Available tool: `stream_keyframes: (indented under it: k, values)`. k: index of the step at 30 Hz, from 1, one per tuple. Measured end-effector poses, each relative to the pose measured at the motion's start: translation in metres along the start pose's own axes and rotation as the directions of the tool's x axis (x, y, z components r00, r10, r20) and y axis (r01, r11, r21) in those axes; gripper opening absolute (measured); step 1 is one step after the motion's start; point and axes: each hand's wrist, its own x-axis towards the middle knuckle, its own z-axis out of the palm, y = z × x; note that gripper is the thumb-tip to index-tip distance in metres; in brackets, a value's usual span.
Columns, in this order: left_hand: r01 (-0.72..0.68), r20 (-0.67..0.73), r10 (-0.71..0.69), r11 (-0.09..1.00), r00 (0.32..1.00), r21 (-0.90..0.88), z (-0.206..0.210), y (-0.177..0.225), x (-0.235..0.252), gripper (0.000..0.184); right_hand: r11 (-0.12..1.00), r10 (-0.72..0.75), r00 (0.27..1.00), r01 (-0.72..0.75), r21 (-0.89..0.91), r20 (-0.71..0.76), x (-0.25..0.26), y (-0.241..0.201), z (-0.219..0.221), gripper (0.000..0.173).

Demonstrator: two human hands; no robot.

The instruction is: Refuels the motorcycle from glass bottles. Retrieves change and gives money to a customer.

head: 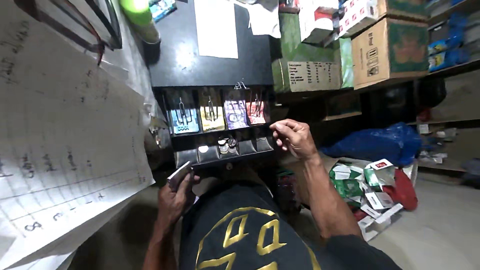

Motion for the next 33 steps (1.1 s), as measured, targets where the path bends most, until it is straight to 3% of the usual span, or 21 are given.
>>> stream_keyframes:
  k: [2,5,8,10,17,21,24,27,33]
  values:
    - [0.012,-0.003,-0.012,1.0,1.0,0.019,0.0,0.001,0.0,0.024,0.95,-0.015,1.0,0.017,-0.313,0.007,0.012,0.008,0.002,0.018]
    - [0.003,-0.009,-0.003,0.999,1.0,0.035,0.0,0.001,-0.001,0.024,0.574,0.057,0.996,0.024,-0.819,0.069,0.02,0.021,0.018,0.021]
    - [-0.02,-0.016,0.021,0.998,1.0,0.052,0.002,0.001,-0.001,0.025,0.202,0.198,0.978,0.03,-0.979,0.071,0.024,0.02,0.046,0.031]
    - [-0.018,-0.014,0.019,0.998,1.0,0.052,0.002,0.001,-0.001,0.026,0.094,0.245,0.967,0.04,-0.995,0.062,0.025,0.018,0.059,0.025]
    - [0.002,-0.029,-0.001,1.0,1.0,0.022,0.003,-0.001,0.0,0.025,0.068,0.177,0.973,0.136,-0.988,0.146,0.022,0.024,0.058,0.016]
    - [0.008,-0.03,-0.006,0.998,1.0,0.062,0.003,-0.002,0.0,0.026,0.049,0.288,0.952,0.092,-0.995,0.102,0.023,0.014,0.064,0.018]
    - [0.034,-0.04,-0.031,0.996,0.999,0.083,0.004,0.001,0.0,0.026,0.071,0.242,0.968,0.059,-0.996,0.075,0.022,0.013,0.062,0.023]
    - [0.026,-0.067,-0.02,0.995,0.998,0.095,0.008,0.002,0.0,0.025,0.076,0.111,0.982,0.146,-0.986,0.154,0.025,0.028,0.055,0.017]
    - [0.043,-0.135,-0.029,0.994,0.99,0.1,0.018,0.007,-0.001,0.025,0.093,0.124,0.957,0.251,-0.963,0.262,0.03,0.03,0.049,0.014]
